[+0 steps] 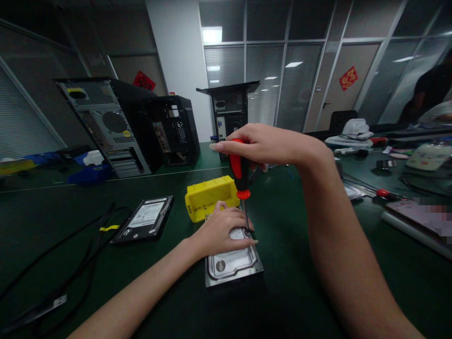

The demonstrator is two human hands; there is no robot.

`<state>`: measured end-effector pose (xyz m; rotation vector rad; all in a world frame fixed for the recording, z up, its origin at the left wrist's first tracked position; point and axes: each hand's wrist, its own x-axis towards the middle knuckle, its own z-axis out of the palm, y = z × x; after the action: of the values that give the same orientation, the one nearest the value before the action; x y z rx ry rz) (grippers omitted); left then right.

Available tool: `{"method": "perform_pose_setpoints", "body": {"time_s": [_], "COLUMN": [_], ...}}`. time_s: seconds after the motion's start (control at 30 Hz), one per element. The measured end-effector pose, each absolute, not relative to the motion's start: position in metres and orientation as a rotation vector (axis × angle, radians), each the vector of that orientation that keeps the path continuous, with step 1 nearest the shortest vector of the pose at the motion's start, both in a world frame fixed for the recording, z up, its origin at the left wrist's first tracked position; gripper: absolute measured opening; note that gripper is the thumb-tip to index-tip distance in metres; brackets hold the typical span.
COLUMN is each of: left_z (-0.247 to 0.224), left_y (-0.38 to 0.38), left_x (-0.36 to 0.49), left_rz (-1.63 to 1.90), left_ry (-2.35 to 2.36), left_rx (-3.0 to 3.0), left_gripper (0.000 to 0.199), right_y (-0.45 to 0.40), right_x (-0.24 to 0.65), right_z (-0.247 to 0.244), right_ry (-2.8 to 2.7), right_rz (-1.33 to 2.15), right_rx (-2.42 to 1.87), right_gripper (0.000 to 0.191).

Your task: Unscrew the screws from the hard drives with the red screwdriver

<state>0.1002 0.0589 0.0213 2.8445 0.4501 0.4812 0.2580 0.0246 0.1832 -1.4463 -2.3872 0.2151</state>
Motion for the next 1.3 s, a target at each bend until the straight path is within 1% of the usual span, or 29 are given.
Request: {"method": "perform_pose_setpoints", "body": {"time_s": [0.1, 0.2, 0.27, 0.37, 0.57, 0.77, 1.0, 1.07, 1.17, 1.3], "left_z": [0.0207, 0.0206, 0.0205, 0.0202, 0.0210, 0.0224, 0.0208, 0.0211, 0.0218, 0.0222], "left_y": [0.0589, 0.0591, 0.0595, 0.0599, 0.0589, 0.0573, 0.0580, 0.0579, 0.0579, 0.0582], "left_x": [0.1003, 0.1001, 0.0999, 0.0997, 0.1001, 0.1010, 0.1000, 0.1000, 0.1002, 0.1006], "left_rz": [0.476, 0.475, 0.477, 0.483, 0.483, 0.496, 0.492, 0.483, 0.479, 0.482], "left_ry": [0.450, 0.444, 0.444, 0.445, 0.447, 0.450, 0.444, 0.450, 0.458, 0.458], "left_rx": [2.846, 2.846, 2.846, 2.845, 2.843, 2.832, 2.840, 2.840, 2.839, 2.837], "left_gripper": [0.028, 0.029, 0.029, 0.029, 0.028, 0.027, 0.028, 0.029, 0.029, 0.029], "right_y": [0.0218, 0.0193, 0.0189, 0.0208, 0.0275, 0.0273, 0.0274, 0.0277, 0.0269, 0.0267], "right_x": [0.2573, 0.2567, 0.2565, 0.2563, 0.2556, 0.2560, 0.2589, 0.2582, 0.2554, 0.2518], "right_z": [0.1843, 0.1852, 0.1853, 0.1845, 0.1832, 0.1840, 0.1822, 0.1819, 0.1821, 0.1818], "right_ry": [-2.366, -2.340, -2.371, -2.408, -2.453, -2.410, -2.370, -2.386, -2.417, -2.437], "right_rz": [0.246, 0.246, 0.255, 0.253, 0.202, 0.113, 0.130, 0.080, 0.021, 0.028], "right_rx": [-1.451, -1.473, -1.430, -1.364, -1.286, -1.369, -1.493, -1.500, -1.466, -1.436], "right_gripper": [0.054, 0.044, 0.038, 0.035, 0.035, 0.047, 0.050, 0.048, 0.040, 0.032]}}
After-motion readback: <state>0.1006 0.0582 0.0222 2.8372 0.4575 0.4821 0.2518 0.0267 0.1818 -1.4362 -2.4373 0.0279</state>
